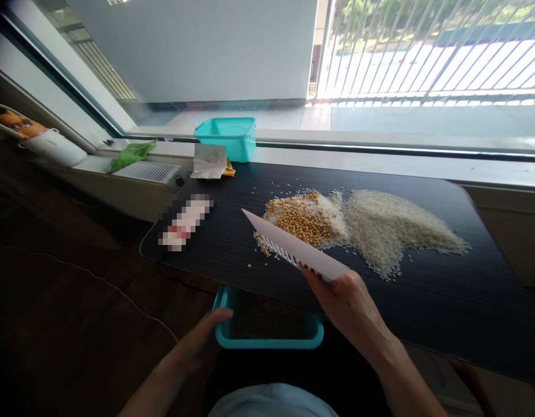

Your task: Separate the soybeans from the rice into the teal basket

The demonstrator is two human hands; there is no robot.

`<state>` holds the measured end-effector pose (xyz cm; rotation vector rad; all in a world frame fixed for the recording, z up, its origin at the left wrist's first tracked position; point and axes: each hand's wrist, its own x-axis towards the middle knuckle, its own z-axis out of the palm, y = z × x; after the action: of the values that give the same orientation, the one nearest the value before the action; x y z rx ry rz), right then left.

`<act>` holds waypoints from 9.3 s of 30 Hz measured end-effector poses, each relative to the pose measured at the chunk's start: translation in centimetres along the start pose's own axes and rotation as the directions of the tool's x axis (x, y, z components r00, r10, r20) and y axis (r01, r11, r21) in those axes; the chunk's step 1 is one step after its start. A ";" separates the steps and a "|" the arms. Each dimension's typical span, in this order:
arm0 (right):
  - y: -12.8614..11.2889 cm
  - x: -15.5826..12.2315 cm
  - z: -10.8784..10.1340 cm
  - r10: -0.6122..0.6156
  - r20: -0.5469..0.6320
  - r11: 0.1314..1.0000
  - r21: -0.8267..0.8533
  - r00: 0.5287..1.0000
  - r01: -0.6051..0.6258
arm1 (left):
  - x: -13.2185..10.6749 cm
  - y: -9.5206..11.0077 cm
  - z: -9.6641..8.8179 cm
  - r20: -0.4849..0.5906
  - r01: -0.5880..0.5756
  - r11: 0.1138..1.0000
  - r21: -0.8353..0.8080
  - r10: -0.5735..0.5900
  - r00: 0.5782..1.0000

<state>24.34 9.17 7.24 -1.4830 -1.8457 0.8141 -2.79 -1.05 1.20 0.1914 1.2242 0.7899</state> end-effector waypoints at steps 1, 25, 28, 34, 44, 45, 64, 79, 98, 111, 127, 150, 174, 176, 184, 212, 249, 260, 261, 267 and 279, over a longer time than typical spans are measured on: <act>-0.2 -0.1 -0.1 0.008 0.002 1.000 0.006 1.000 -0.008 | 0.0 0.0 -0.1 -0.003 -0.005 1.000 0.005 0.005 1.000; -1.5 -0.2 0.2 0.027 0.007 0.999 0.040 1.000 -0.028 | -0.4 0.3 -0.1 -0.024 -0.013 1.000 -0.020 0.012 1.000; -1.3 -0.5 0.3 0.038 0.042 0.998 0.050 0.998 -0.040 | -0.4 0.2 -0.1 -0.026 -0.008 1.000 -0.019 0.007 1.000; -1.5 -0.7 0.2 0.031 0.019 0.995 0.093 0.999 -0.033 | -0.5 0.3 -0.1 -0.004 -0.021 1.000 -0.017 0.021 1.000; -1.5 -0.5 0.7 0.013 0.034 0.996 0.083 0.999 -0.016 | -0.5 0.1 -0.5 -0.022 -0.017 1.000 -0.026 0.016 1.000; -1.6 -0.6 0.7 0.010 0.043 0.996 0.087 0.999 -0.014 | -0.5 0.2 -0.5 -0.023 -0.016 1.000 -0.022 0.015 1.000; -1.3 -1.3 0.6 0.031 0.069 0.995 0.091 0.997 -0.037 | -0.5 0.3 -0.8 -0.046 -0.039 0.999 0.002 0.039 0.998; -1.3 -1.0 -0.5 0.062 -0.055 0.996 0.074 0.997 -0.057 | -0.6 0.4 -0.3 -0.047 -0.025 0.999 0.028 0.027 0.999; -1.4 -2.3 0.8 0.001 0.166 0.994 0.112 0.986 -0.020 | -0.6 0.3 -0.8 -0.031 -0.046 0.999 0.025 0.047 0.998; -1.1 -2.3 0.5 -0.021 0.113 0.997 0.080 0.993 0.012 | -0.9 0.2 -0.9 -0.037 -0.080 0.994 0.071 0.083 0.996; 0.9 3.5 2.1 -0.065 -0.047 0.995 -0.072 0.997 0.062 | -0.3 0.1 -0.6 -0.072 -0.053 0.998 0.032 0.055 0.996; -0.2 2.8 2.3 -0.031 0.040 0.997 0.069 0.999 0.028 | -0.4 0.4 -0.4 -0.118 -0.011 1.000 0.025 0.014 0.993; -2.0 2.9 3.6 -0.080 0.130 0.995 0.069 0.988 0.071 | -1.5 2.1 -2.9 -0.172 -0.055 0.998 -0.010 0.052 0.984; -2.0 2.8 3.7 -0.094 0.131 0.993 0.080 0.987 0.084 | -1.5 2.1 -2.9 -0.177 -0.053 0.998 -0.016 0.049 0.983; -1.9 2.1 4.0 -0.117 0.159 0.991 0.086 0.980 0.104 | -0.9 1.8 -3.3 -0.158 -0.069 0.998 0.007 0.069 0.985; 0.2 1.6 0.7 0.137 0.037 0.974 0.176 0.990 -0.141 | -0.9 1.6 -1.9 -0.138 -0.008 0.999 -0.033 0.004 0.990; -0.4 1.7 1.0 0.193 0.105 0.907 0.359 0.975 -0.219 | -1.1 1.9 -1.5 -0.146 -0.006 1.000 0.009 0.007 0.989; -0.5 1.2 0.7 0.199 0.113 0.892 0.390 0.973 -0.228 | -0.9 1.6 -1.9 -0.137 -0.018 0.999 0.027 0.022 0.990; -0.5 1.2 0.7 0.201 0.109 0.891 0.392 0.973 -0.228 | -0.9 1.6 -1.9 -0.137 -0.021 0.999 0.030 0.025 0.990; 0.0 1.5 1.3 0.223 0.105 0.892 0.379 0.969 -0.246 | -1.1 1.8 -1.6 -0.127 -0.015 1.000 0.021 0.018 0.992; -1.0 1.2 1.2 0.144 0.165 0.918 0.345 0.976 -0.194 | -0.8 1.6 -2.0 -0.158 -0.027 1.000 -0.001 0.027 0.987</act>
<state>22.60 10.07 7.34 -1.3873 -1.5664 1.2914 -5.36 -0.93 1.90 0.1453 1.3726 0.8428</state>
